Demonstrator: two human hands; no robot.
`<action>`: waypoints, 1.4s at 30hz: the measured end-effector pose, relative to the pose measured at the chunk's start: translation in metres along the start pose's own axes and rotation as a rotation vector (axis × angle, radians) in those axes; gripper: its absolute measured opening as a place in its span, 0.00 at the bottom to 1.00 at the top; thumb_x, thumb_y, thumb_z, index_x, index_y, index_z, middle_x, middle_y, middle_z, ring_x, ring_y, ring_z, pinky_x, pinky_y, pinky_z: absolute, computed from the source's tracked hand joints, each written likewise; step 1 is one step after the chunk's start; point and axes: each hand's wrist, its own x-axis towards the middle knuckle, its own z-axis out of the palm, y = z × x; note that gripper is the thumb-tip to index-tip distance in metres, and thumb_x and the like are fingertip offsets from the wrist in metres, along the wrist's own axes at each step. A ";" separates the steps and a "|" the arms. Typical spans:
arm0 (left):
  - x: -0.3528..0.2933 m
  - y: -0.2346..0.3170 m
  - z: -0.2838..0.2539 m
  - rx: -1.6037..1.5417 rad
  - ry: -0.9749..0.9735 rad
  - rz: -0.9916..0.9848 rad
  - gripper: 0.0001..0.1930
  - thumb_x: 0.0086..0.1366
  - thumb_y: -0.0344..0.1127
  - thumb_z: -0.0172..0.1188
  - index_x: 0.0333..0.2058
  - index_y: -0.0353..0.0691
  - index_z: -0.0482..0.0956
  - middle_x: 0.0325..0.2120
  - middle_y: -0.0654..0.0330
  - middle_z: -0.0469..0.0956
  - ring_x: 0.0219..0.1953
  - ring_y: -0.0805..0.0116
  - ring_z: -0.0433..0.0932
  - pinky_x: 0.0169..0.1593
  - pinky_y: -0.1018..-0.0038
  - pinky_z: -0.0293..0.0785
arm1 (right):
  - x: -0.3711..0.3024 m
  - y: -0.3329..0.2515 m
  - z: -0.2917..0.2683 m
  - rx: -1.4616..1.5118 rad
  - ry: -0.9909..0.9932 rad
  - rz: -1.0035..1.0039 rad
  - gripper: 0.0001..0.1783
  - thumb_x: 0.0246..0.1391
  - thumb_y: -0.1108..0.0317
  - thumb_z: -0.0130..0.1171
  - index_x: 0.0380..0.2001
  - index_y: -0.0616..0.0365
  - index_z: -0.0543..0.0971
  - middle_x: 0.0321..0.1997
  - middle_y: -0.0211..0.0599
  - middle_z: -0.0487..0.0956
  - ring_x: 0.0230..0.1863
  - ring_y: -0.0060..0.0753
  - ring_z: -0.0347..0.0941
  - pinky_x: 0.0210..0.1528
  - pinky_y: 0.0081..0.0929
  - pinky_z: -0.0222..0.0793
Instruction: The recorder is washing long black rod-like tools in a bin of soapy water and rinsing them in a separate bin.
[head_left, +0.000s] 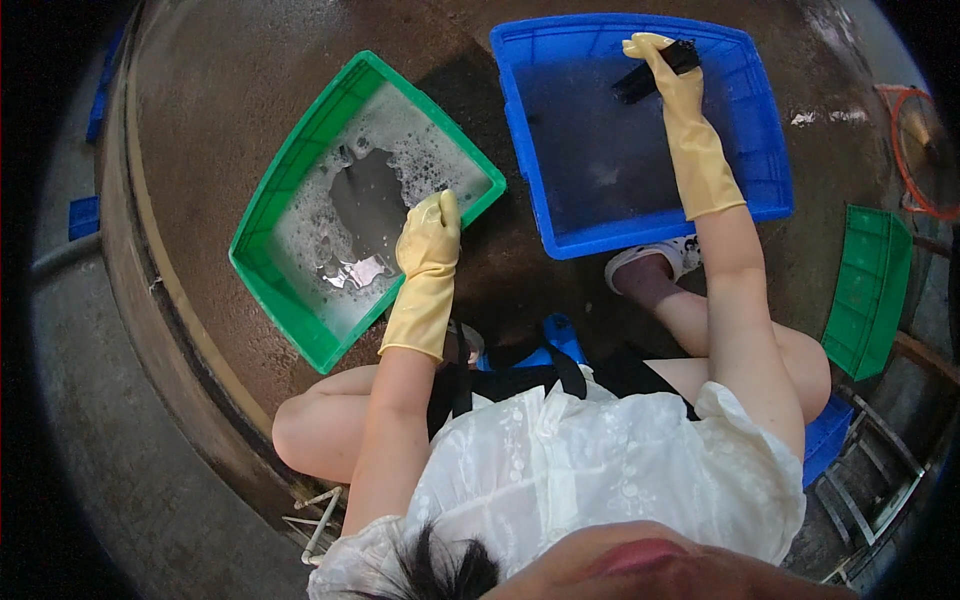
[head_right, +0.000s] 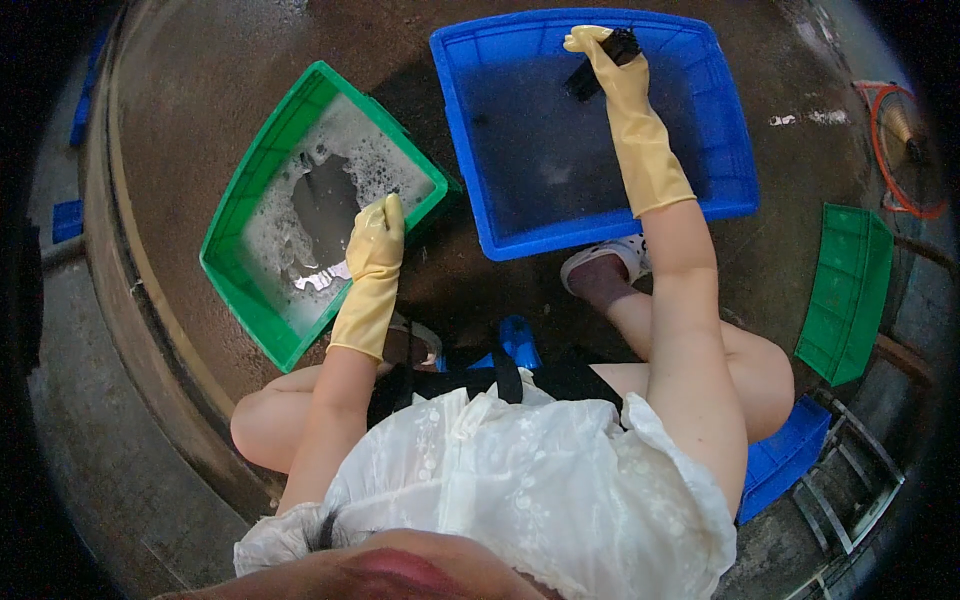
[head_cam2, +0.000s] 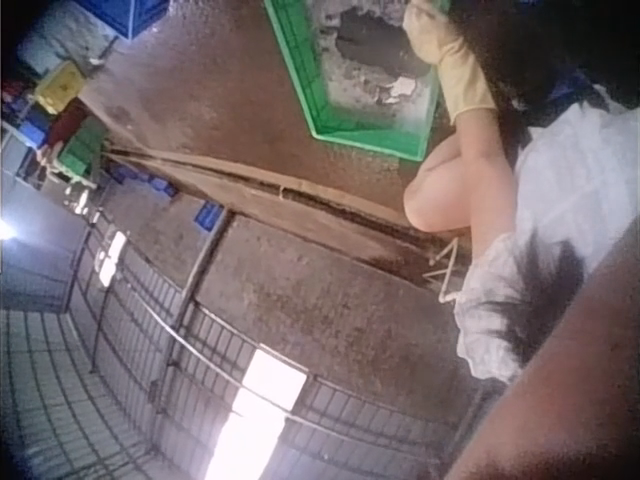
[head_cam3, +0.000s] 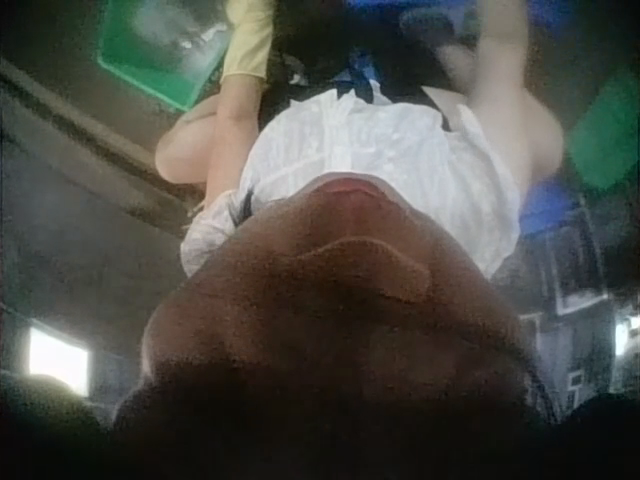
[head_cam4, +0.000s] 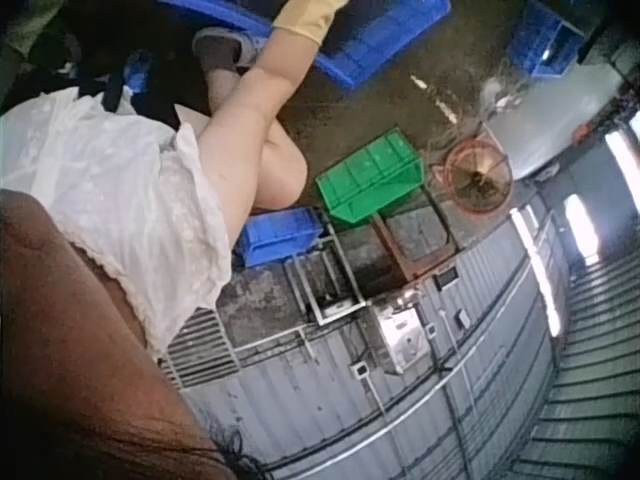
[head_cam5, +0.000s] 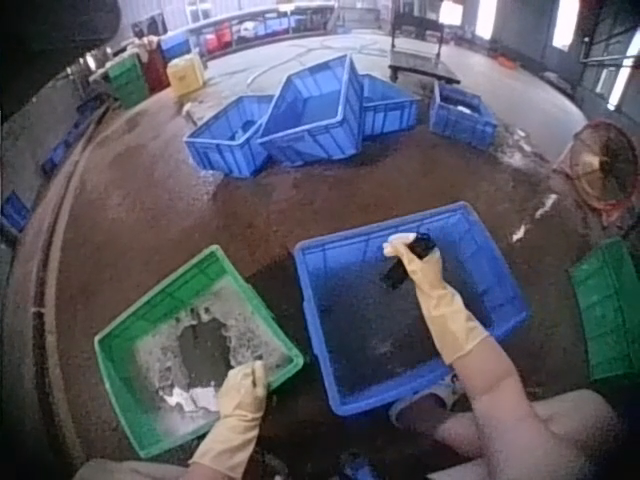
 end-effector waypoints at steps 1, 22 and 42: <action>-0.001 -0.002 -0.001 0.003 -0.008 -0.007 0.20 0.73 0.51 0.49 0.36 0.45 0.85 0.35 0.49 0.84 0.41 0.43 0.82 0.43 0.51 0.77 | -0.001 -0.001 0.006 -0.003 -0.008 -0.014 0.04 0.60 0.75 0.64 0.36 0.62 0.86 0.34 0.39 0.87 0.39 0.32 0.85 0.49 0.29 0.79; 0.003 0.118 0.018 -0.835 -0.036 0.192 0.30 0.68 0.33 0.64 0.65 0.36 0.62 0.46 0.45 0.80 0.41 0.53 0.85 0.39 0.65 0.84 | -0.067 -0.152 0.144 0.519 -0.195 0.461 0.25 0.52 0.52 0.74 0.47 0.57 0.82 0.39 0.44 0.85 0.47 0.33 0.82 0.54 0.33 0.74; 0.011 -0.022 -0.008 -0.168 0.160 0.311 0.31 0.65 0.44 0.67 0.60 0.33 0.70 0.56 0.40 0.77 0.60 0.42 0.75 0.60 0.58 0.71 | -0.072 -0.010 0.028 -1.602 -0.961 0.057 0.59 0.45 0.48 0.76 0.74 0.59 0.57 0.80 0.53 0.51 0.80 0.47 0.49 0.78 0.44 0.49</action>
